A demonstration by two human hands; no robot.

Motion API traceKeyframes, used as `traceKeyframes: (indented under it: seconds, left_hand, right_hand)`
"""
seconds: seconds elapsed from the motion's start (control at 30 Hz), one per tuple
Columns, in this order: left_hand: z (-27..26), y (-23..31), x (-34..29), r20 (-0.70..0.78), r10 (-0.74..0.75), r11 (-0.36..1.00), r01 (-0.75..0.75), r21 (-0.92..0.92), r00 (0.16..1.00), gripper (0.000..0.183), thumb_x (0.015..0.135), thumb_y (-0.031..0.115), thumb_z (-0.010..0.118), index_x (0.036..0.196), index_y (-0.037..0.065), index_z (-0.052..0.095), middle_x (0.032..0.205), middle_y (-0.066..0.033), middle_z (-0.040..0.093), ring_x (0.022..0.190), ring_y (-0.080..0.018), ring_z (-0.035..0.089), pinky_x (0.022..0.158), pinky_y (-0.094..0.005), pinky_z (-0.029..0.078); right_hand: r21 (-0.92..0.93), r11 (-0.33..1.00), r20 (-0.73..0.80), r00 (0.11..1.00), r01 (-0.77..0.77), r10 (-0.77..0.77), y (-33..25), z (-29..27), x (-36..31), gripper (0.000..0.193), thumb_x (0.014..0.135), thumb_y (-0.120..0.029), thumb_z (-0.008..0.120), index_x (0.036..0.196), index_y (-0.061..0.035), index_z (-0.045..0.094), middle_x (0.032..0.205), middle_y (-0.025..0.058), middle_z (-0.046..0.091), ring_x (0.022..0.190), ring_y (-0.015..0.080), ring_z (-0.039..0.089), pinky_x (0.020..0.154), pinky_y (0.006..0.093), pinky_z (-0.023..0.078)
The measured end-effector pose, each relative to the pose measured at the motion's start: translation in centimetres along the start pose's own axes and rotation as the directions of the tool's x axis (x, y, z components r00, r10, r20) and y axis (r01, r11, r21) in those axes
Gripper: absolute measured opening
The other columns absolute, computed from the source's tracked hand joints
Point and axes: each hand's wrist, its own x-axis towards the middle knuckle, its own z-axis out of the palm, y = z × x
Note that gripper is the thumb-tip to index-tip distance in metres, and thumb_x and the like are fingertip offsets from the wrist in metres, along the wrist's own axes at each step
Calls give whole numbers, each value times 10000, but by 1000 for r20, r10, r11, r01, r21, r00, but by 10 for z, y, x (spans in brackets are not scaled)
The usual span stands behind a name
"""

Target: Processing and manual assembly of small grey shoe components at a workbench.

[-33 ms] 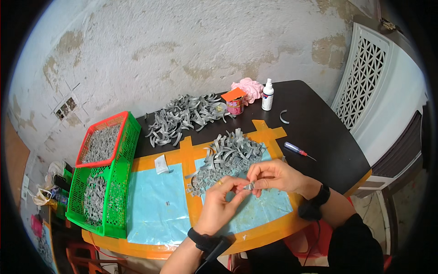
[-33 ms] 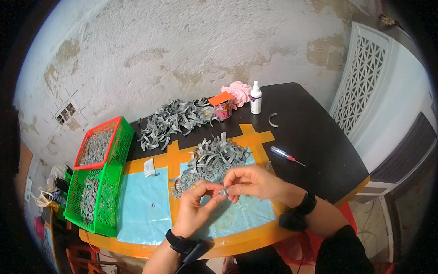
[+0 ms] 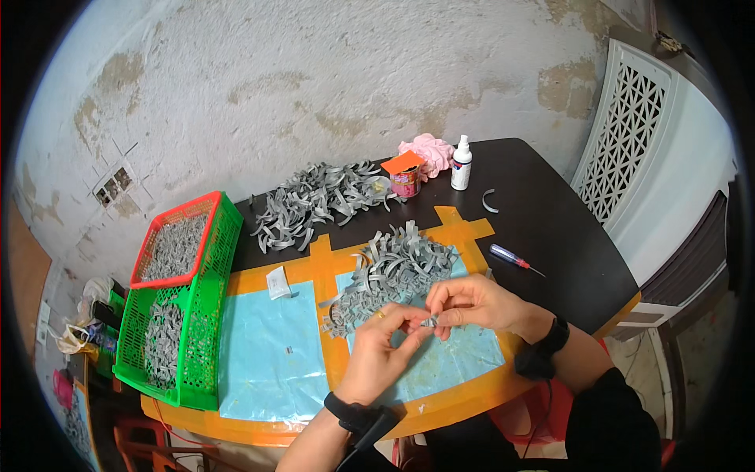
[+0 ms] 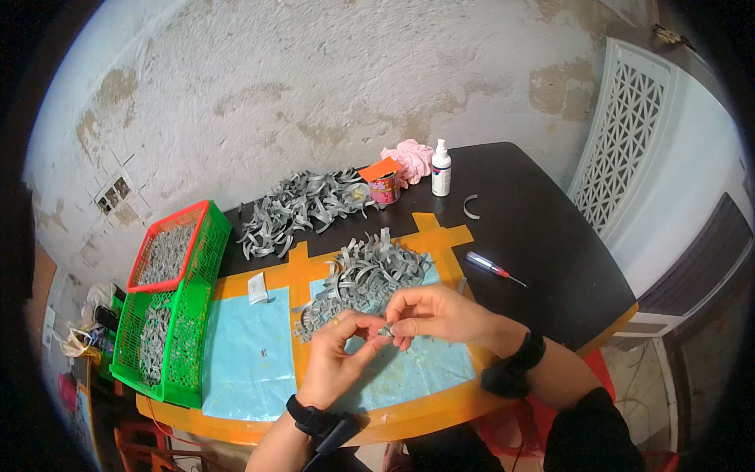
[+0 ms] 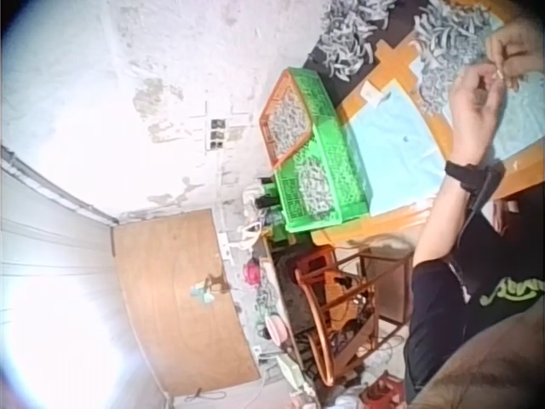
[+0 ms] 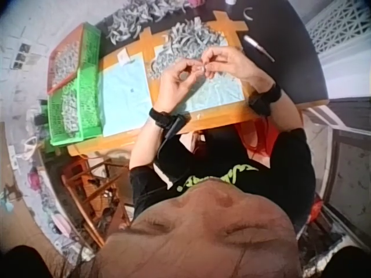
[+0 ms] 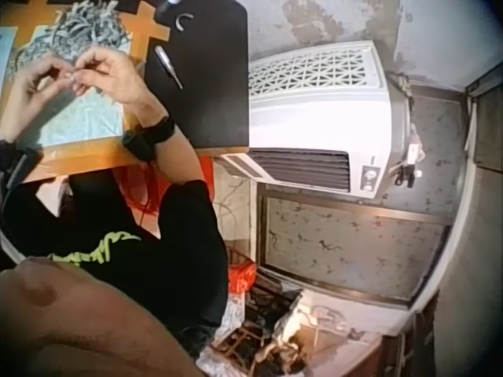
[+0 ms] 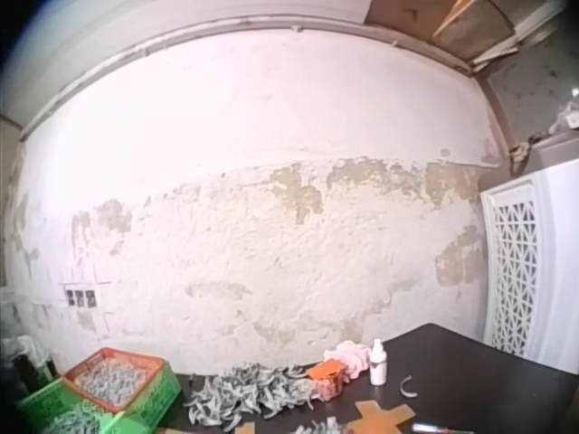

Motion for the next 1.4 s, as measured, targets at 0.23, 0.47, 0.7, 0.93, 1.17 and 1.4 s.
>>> traceKeyframes:
  seconds: [0.23,0.47,0.7,0.93,1.17,1.4]
  left_hand:
    - [1,2,0,-28,-13,999,15,50,1000,189,738,-10,718,919,29,683,786,-49,626,720,-133,604,674,-251,488]
    - [1,2,-1,10,-46,996,45,78,999,173,734,15,740,898,13,685,832,-66,671,748,-138,645,692,-254,520]
    - [1,-2,-1,-3,-117,991,117,-71,993,151,744,27,749,884,19,691,836,-52,669,757,-124,637,710,-258,515]
    - [1,1,1,-52,-64,998,64,2,997,166,734,28,755,889,24,694,828,-47,658,751,-120,621,690,-247,498]
    - [2,2,0,-75,-12,1000,12,-7,997,204,709,27,773,900,40,703,842,-55,652,761,-134,617,678,-250,503]
    - [4,1,0,-124,80,996,-73,55,989,225,696,11,774,909,50,711,880,-66,647,784,-152,622,690,-259,522]
  right_hand:
    - [19,993,-1,993,-115,115,-2,-1,-1,115,901,-85,602,960,7,565,897,81,628,808,145,631,743,275,524]
    - [28,989,-75,987,-143,145,0,0,1,135,854,-38,646,932,2,543,878,74,625,766,138,635,704,251,520]
    - [53,997,-109,992,-59,65,2,5,3,203,833,-22,664,955,-23,502,883,65,604,745,121,617,678,245,506]
    - [103,995,-114,993,14,-2,5,8,2,252,848,-68,650,1004,-48,454,893,61,589,735,117,593,665,248,484]
    - [96,994,-112,993,54,-43,3,12,1,213,870,-12,576,1015,-57,428,906,66,579,742,109,551,672,253,461]
    - [141,987,-118,991,76,-59,4,14,1,208,871,-10,575,1002,-61,422,927,57,559,750,103,538,686,251,457]
